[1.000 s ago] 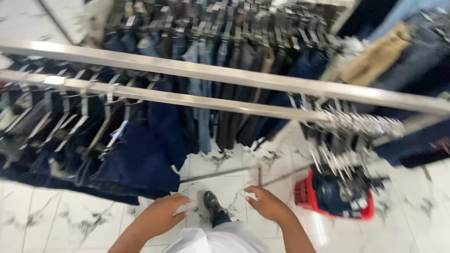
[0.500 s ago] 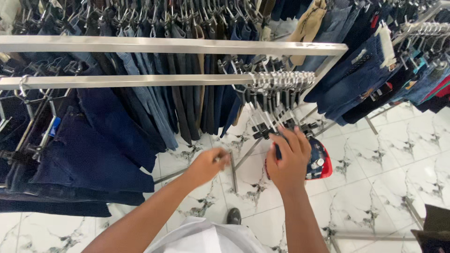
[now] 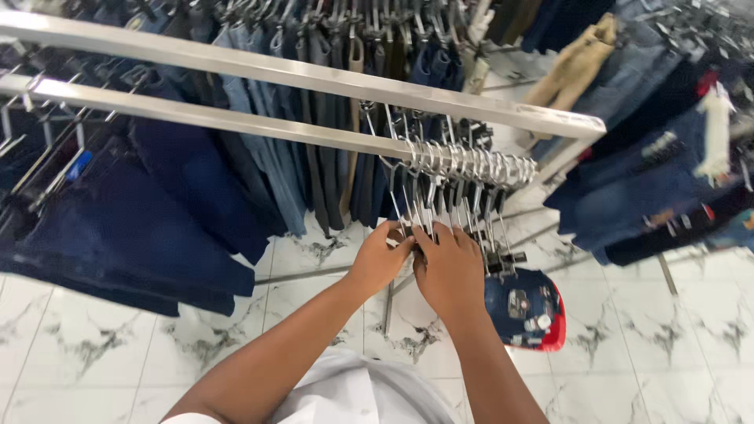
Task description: The person picks up a pair of blue jeans, removes them from a hanger, folds them by hand, and then secures them onto a different hanger before hanging them on a metal clothing rack.
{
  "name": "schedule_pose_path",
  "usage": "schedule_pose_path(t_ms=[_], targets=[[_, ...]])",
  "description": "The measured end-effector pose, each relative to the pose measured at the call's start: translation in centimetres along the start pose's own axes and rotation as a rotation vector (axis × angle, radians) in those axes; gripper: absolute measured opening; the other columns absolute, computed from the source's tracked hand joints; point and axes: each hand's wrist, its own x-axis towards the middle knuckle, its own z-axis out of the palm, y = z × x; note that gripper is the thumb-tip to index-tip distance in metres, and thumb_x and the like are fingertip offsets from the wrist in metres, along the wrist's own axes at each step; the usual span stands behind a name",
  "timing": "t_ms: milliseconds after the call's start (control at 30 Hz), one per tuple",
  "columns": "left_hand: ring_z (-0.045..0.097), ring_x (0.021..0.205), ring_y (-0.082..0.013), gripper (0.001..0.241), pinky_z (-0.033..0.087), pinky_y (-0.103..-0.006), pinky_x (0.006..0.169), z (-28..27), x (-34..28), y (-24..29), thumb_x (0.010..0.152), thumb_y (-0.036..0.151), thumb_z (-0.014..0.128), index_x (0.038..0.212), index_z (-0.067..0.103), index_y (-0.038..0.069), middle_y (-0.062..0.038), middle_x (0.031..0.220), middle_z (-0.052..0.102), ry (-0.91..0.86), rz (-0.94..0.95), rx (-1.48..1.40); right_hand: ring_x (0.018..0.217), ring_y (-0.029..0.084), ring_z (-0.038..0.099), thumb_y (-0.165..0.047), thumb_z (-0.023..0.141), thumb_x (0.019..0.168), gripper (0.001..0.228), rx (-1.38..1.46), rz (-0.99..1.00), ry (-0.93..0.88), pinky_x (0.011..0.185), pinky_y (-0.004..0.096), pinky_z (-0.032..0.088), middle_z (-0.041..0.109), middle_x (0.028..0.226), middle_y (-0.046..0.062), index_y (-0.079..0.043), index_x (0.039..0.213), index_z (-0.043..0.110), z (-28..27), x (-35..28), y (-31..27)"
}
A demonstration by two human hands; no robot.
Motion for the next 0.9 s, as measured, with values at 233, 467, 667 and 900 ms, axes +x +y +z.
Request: schedule_pose_path(t_ms=[233,467,667,900], targets=[[0.061,0.079,-0.0214,0.024,0.051,-0.0402,0.067,0.3,2.0,-5.5,0.111,0.024,0.047,0.105,0.058,0.003,-0.011,0.092,0.056,0.172,0.027,-0.055,0.131,0.041,0.059,-0.049,0.054,0.101,0.049,-0.025,-0.177,-0.022,0.104,0.055,0.052,0.066,0.13,0.008,-0.036,0.149,0.057,-1.5,0.3,0.8],[0.031,0.061,-0.0152,0.033,0.032,-0.0359,0.06,0.2,-1.2,1.1,0.114,0.031,0.04,0.086,0.043,0.013,-0.003,0.083,0.05,0.219,-0.092,-0.239,0.13,0.051,0.054,-0.048,0.057,0.1,0.052,-0.014,-0.3,0.096,0.1,0.057,0.05,0.06,0.129,0.009,-0.03,0.149,0.054,1.4,0.7,2.5],[0.041,0.052,-0.0222,0.027,0.038,-0.0353,0.052,0.3,-3.0,5.7,0.106,0.024,0.042,0.085,0.05,0.007,-0.009,0.087,0.053,0.196,-0.295,-0.507,0.128,0.049,0.055,-0.044,0.06,0.096,0.053,-0.052,-0.336,0.142,0.097,0.054,0.051,0.062,0.126,0.01,-0.03,0.148,0.055,2.0,0.9,3.3],[0.031,0.053,-0.0177,0.031,0.028,-0.03,0.049,-0.7,-3.1,1.0,0.114,0.024,0.04,0.089,0.049,0.008,-0.013,0.076,0.052,0.154,-0.131,-0.596,0.13,0.049,0.054,-0.042,0.062,0.096,0.051,0.007,-0.351,0.17,0.098,0.055,0.05,0.062,0.127,0.009,-0.027,0.145,0.057,2.0,1.0,3.6]])
